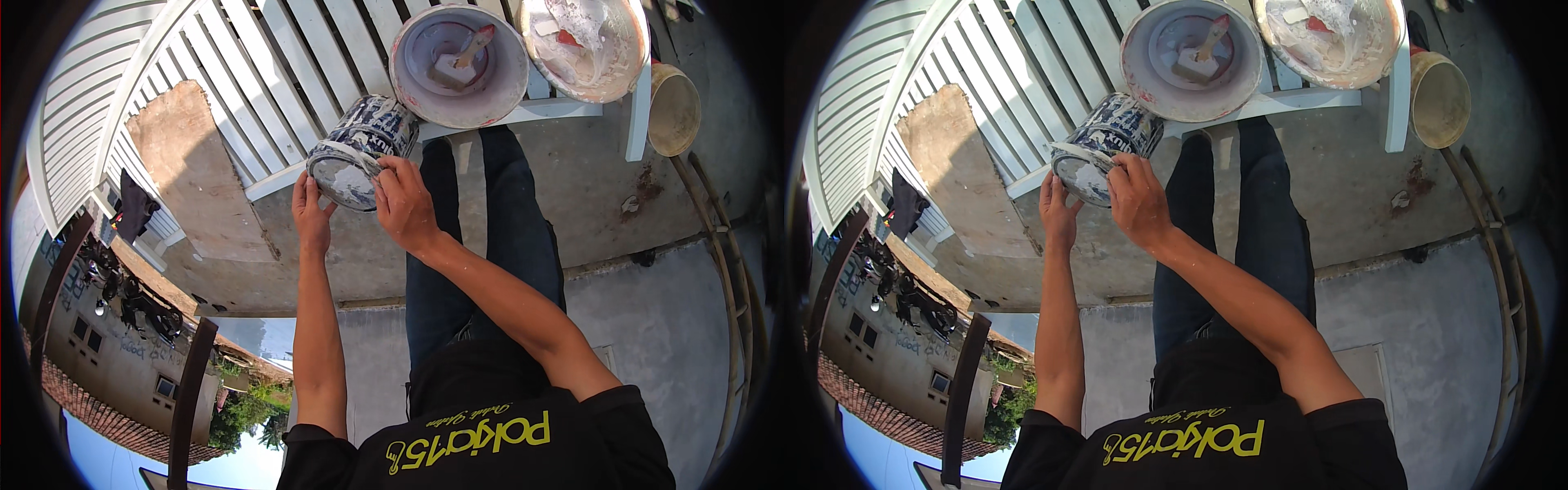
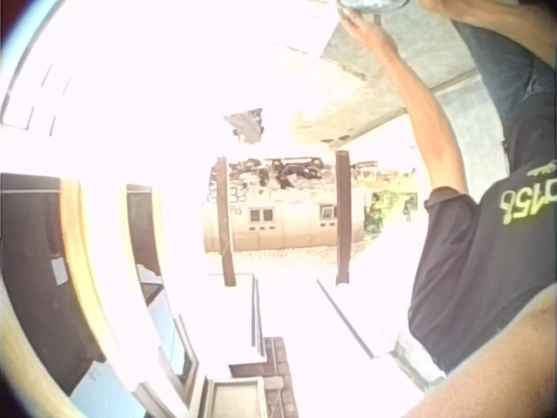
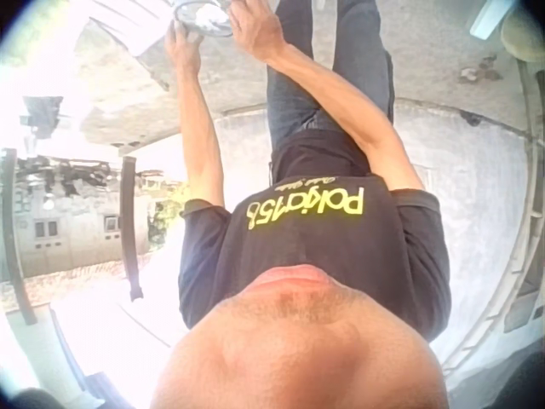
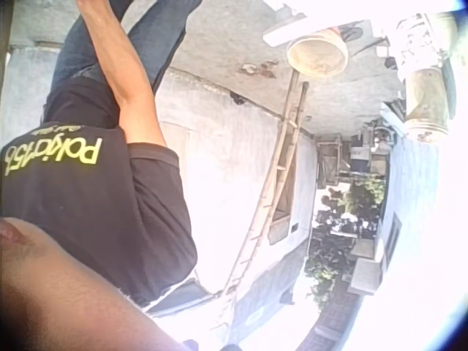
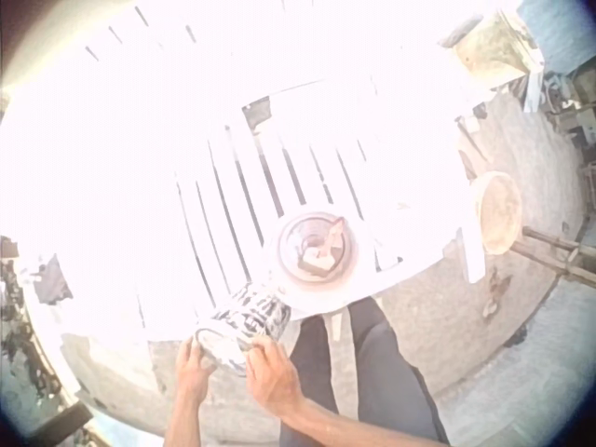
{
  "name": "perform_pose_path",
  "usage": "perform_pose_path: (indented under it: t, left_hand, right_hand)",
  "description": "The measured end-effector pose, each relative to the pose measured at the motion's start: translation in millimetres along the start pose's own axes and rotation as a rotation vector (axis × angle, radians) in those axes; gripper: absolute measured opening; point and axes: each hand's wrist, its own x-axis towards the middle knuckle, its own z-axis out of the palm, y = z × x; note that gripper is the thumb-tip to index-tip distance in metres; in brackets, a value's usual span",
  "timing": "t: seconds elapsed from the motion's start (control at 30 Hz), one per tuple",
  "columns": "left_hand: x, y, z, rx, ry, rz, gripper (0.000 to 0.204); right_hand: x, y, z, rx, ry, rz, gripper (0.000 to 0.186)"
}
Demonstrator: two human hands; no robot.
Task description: Scraping white paint out of a small tin into a larger bucket and mixing it with a spoon.
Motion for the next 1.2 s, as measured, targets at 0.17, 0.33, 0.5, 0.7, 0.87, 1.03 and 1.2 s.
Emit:
perform_pose_path:
  t: [0.17, 0.33, 0.5, 0.7, 0.87, 1.03, 1.2]
  left_hand:
    - [-2, -1, -4, 0.040, -0.017, -0.002, 0.035]
    - [-8, -5, 5, -0.002, -0.066, 0.054, 0.039]
    - [3, 2, 12, -0.013, -0.001, 0.076, 0.039]
    - [3, 7, 16, -0.031, -0.066, 0.084, 0.038]
    - [-33, -5, 26, -0.052, -0.071, 0.077, 0.038]
    - [-40, -30, 26, -0.105, -0.043, 0.045, 0.039]
    - [-35, -34, 14, -0.113, -0.068, -0.039, 0.038]
  right_hand:
    - [32, 1, 10, -0.068, 0.059, -0.088, 0.015]
    - [83, 12, 20, -0.116, 0.020, -0.198, 0.011]
    - [122, 19, 39, -0.059, -0.097, -0.205, 0.011]
    - [132, 33, 46, 0.048, -0.107, -0.193, 0.015]
    - [127, 29, 38, -0.059, -0.115, -0.322, 0.016]
    - [116, 24, 45, -0.107, -0.230, -0.343, 0.015]
    - [111, 20, 68, -0.204, -0.154, -0.530, 0.017]
